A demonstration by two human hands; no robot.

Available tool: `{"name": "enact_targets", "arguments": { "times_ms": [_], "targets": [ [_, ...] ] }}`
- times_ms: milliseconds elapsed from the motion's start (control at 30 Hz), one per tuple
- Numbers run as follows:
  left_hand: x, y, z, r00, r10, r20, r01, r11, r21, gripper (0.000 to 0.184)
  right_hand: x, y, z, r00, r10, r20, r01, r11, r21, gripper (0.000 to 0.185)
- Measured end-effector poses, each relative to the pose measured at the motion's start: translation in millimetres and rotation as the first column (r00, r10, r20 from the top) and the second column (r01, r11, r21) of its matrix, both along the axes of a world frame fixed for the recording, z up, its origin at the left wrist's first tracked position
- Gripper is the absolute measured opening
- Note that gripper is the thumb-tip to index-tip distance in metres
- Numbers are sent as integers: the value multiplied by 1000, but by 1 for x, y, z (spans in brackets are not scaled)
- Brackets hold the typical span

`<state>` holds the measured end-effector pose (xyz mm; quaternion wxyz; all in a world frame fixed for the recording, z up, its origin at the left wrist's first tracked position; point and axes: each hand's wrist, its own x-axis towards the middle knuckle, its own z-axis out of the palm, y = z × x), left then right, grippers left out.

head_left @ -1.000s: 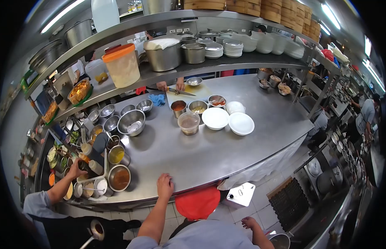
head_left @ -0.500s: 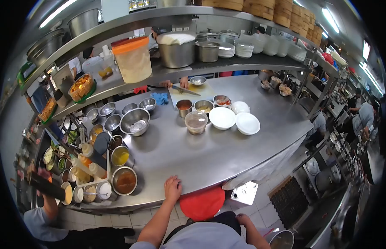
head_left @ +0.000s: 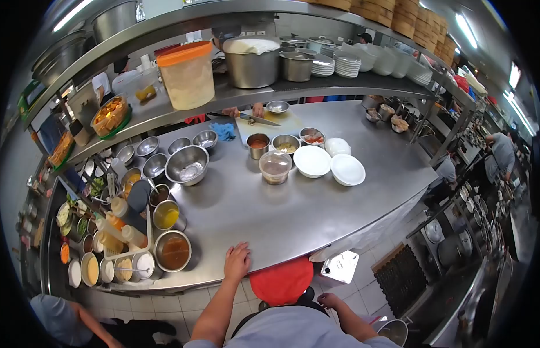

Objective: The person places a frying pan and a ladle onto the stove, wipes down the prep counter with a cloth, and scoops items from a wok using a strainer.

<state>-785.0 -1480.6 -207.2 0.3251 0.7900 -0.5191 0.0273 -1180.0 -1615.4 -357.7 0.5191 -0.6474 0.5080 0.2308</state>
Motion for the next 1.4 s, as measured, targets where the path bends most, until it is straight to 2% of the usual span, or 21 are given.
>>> {"name": "enact_targets", "arguments": {
  "times_ms": [400, 800, 867, 1000, 1067, 1400],
  "targets": [
    [-1, 3, -3, 1000, 28, -1, -28, 999, -39, 14, 31, -17, 8, 991, 112, 67, -110, 993, -34, 28],
    [0, 2, -1, 1000, 10, -10, -11, 999, -47, 13, 35, 2, 14, 970, 245, 2, -244, 967, -68, 34],
    [0, 3, -4, 1000, 11, -24, -13, 999, -46, 13, 25, 10, 2, 963, 267, 37, -258, 952, -164, 32],
    [0, 5, -6, 1000, 28, -15, -28, 998, -53, 13, 20, 14, -15, 953, 293, 82, -266, 933, -243, 31],
    [1, 4, -5, 1000, 23, -7, -23, 998, -51, 14, 23, 11, -9, 970, 240, 27, -235, 964, -124, 31],
    [2, 5, -6, 999, 29, -34, -30, 999, -42, 14, 33, 2, -2, 981, 190, 29, -191, 982, 7, 31]
  ]
}}
